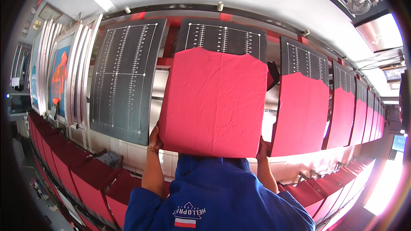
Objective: The person places red t-shirts onto the platens of a multi-station screen printing press, smoothing them flat by hand.
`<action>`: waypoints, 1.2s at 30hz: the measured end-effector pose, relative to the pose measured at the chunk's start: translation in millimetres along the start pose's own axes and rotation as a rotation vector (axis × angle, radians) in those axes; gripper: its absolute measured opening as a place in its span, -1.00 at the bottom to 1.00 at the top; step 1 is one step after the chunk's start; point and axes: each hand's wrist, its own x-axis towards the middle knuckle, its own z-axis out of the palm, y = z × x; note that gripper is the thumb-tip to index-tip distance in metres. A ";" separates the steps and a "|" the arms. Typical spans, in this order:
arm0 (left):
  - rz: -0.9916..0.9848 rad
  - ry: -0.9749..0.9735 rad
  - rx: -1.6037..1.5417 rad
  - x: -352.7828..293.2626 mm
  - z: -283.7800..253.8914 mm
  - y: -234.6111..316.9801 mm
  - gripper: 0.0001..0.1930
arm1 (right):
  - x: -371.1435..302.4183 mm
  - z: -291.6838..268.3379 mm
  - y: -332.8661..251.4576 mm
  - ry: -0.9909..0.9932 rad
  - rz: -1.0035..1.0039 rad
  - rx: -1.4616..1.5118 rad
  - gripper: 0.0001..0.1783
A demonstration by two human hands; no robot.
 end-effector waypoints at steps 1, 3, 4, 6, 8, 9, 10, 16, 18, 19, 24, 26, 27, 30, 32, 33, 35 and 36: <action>0.025 0.013 -0.115 -5.6 -4.6 2.6 -0.17 | -1.3 -1.9 0.7 0.048 -0.022 0.030 -0.35; 0.081 0.037 -0.132 -10.2 -12.2 5.4 -0.18 | -6.5 -8.9 -3.4 -0.046 -0.075 0.126 -0.32; 0.110 0.047 -0.143 -11.0 -15.5 6.8 -0.18 | -8.5 -11.6 -7.3 -0.094 -0.104 0.172 -0.29; 0.123 0.053 -0.158 -10.1 -20.6 8.8 -0.17 | -9.9 -12.8 -8.6 -0.133 -0.098 0.191 -0.25; 0.140 0.048 -0.175 -5.6 -26.6 8.0 -0.17 | -11.1 -6.7 -13.1 -0.155 -0.067 0.185 -0.24; 0.123 0.084 -0.167 -8.9 -29.7 7.9 -0.17 | -11.5 -2.2 -12.4 -0.131 -0.045 0.136 -0.24; 0.102 0.113 -0.165 -10.5 -31.6 4.1 -0.18 | -11.2 -3.4 -12.1 -0.102 -0.031 0.083 -0.24; 0.027 0.155 -0.080 -11.4 -41.1 -7.1 -0.30 | -39.4 22.5 -17.2 -0.152 0.021 -0.144 -0.07; 0.039 0.202 -0.134 -8.6 -43.4 -11.7 -0.40 | -48.0 47.0 -31.3 -0.049 -0.115 -0.517 -0.08; 0.025 0.217 -0.123 -5.4 -39.6 -11.1 -0.47 | -36.5 38.5 -36.5 0.010 -0.265 -0.793 -0.10; 0.004 0.283 -0.107 -2.2 -59.3 -22.5 -0.75 | -31.6 185.7 -79.6 -0.110 -1.181 -1.491 -0.22; -0.011 0.336 -0.136 0.2 -64.4 -30.3 -0.79 | -29.9 242.0 -85.4 -0.425 -1.115 -1.886 -0.14; -0.023 0.355 -0.146 3.7 -63.6 -30.4 -0.80 | -16.2 250.9 -79.4 -0.558 -1.154 -2.020 -0.10; -0.039 0.362 -0.048 1.8 -68.6 -28.3 -0.80 | 28.8 300.3 -95.0 -0.707 -1.231 -2.243 -0.03; -0.027 0.388 -0.015 3.9 -62.4 -26.8 -0.79 | 57.3 325.5 -114.0 -0.648 -1.291 -2.287 -0.01; -0.021 0.401 0.001 4.4 -59.0 -26.2 -0.78 | 59.9 327.7 -114.9 -0.684 -1.309 -2.281 -0.01; -0.030 0.404 -0.026 -6.7 -67.2 -26.5 -0.79 | 60.9 343.9 -109.8 -0.787 -1.371 -2.246 -0.01; -0.033 0.405 -0.040 -11.7 -71.2 -26.5 -0.79 | 51.9 343.7 -100.2 -0.912 -1.308 -2.253 0.00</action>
